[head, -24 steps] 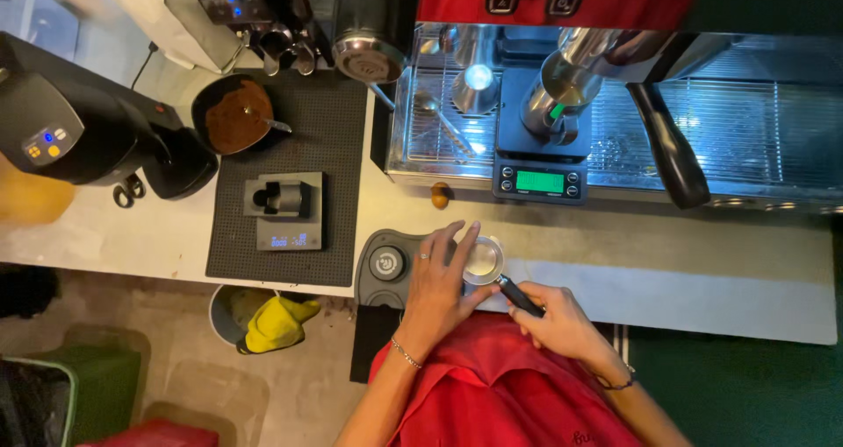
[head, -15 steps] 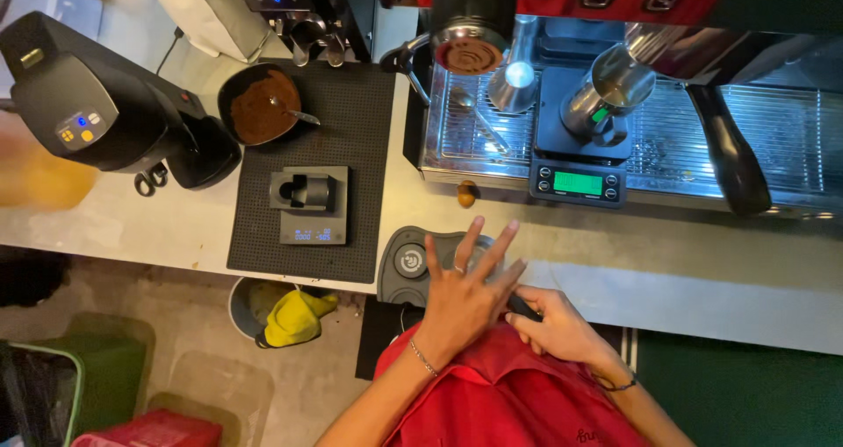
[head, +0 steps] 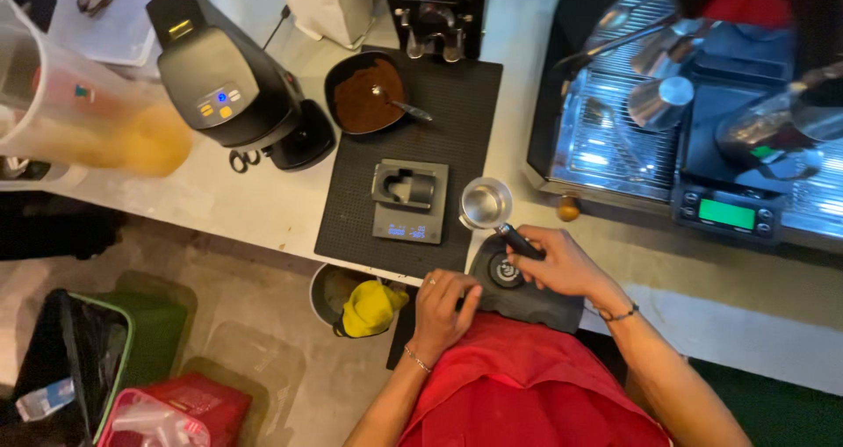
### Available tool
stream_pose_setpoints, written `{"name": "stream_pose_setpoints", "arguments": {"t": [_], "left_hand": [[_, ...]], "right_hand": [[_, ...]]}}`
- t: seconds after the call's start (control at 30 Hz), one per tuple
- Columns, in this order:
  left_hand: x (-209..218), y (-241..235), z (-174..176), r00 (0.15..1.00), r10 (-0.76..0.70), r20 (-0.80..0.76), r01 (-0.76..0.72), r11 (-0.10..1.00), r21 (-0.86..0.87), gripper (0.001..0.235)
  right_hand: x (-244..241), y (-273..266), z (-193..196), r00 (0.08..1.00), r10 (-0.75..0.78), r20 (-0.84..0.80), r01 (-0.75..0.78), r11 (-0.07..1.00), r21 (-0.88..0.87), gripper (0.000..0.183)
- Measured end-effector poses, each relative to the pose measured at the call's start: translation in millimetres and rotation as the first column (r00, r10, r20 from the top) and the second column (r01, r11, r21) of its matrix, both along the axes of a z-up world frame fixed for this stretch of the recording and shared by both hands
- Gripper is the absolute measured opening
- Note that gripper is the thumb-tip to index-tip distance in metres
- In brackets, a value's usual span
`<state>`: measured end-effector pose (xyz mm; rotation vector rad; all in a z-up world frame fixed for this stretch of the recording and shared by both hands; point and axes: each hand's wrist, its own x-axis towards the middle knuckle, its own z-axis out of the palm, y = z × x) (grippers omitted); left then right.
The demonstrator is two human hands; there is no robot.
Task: The person prepares an espresso by weighing a portafilter, grinding coffee beans into it, and leveling the grounds with a spoon. They then use a tamper to compress the coffee puck before inserting the portafilter into the espresso machine to begin extraction.
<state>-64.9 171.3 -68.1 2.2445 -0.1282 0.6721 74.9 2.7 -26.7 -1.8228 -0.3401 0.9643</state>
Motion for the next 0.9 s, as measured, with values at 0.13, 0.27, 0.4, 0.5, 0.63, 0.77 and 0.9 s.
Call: {"name": "stream_pose_setpoints", "arguments": {"t": [0.13,0.27,0.4,0.5,0.63,0.77,0.9], "left_hand": [[-8.5,35.4,-19.0,0.985,0.119,-0.127,-0.114,0.993,0.04,0.011],[-12.0,58.6,-28.7,0.978,0.142,-0.153,-0.128,0.987,0.093,0.022],[-13.3,70.0,-25.9,0.98,0.088,-0.181,-0.085,0.996,0.029,0.024],[-14.5,73.1,-28.2,0.979,0.076,-0.191,-0.074,0.997,0.018,0.026],[-12.1,76.7,-34.5,0.98,0.08,-0.182,-0.076,0.997,0.028,0.028],[-12.4,75.9,-30.3,0.978,0.102,-0.181,-0.07,0.982,0.174,0.037],[-8.4,75.7,-28.5,0.965,0.116,-0.237,-0.057,0.968,0.244,0.05]], "right_hand": [[25.5,58.5,12.9,0.994,0.106,0.006,-0.106,0.994,0.006,0.008],[45.2,96.9,13.2,0.982,0.182,0.054,-0.18,0.983,-0.04,0.011],[60.6,115.8,7.7,0.955,0.295,0.026,-0.288,0.947,-0.139,0.014],[62.2,129.4,16.0,0.933,0.359,0.007,-0.35,0.915,-0.201,0.022],[72.5,137.9,12.7,0.919,0.393,-0.023,-0.386,0.889,-0.246,0.029],[75.5,141.2,12.9,0.87,0.491,0.047,-0.432,0.804,-0.409,0.034],[62.6,148.4,60.7,0.788,0.584,0.193,-0.371,0.702,-0.608,0.052]]}}
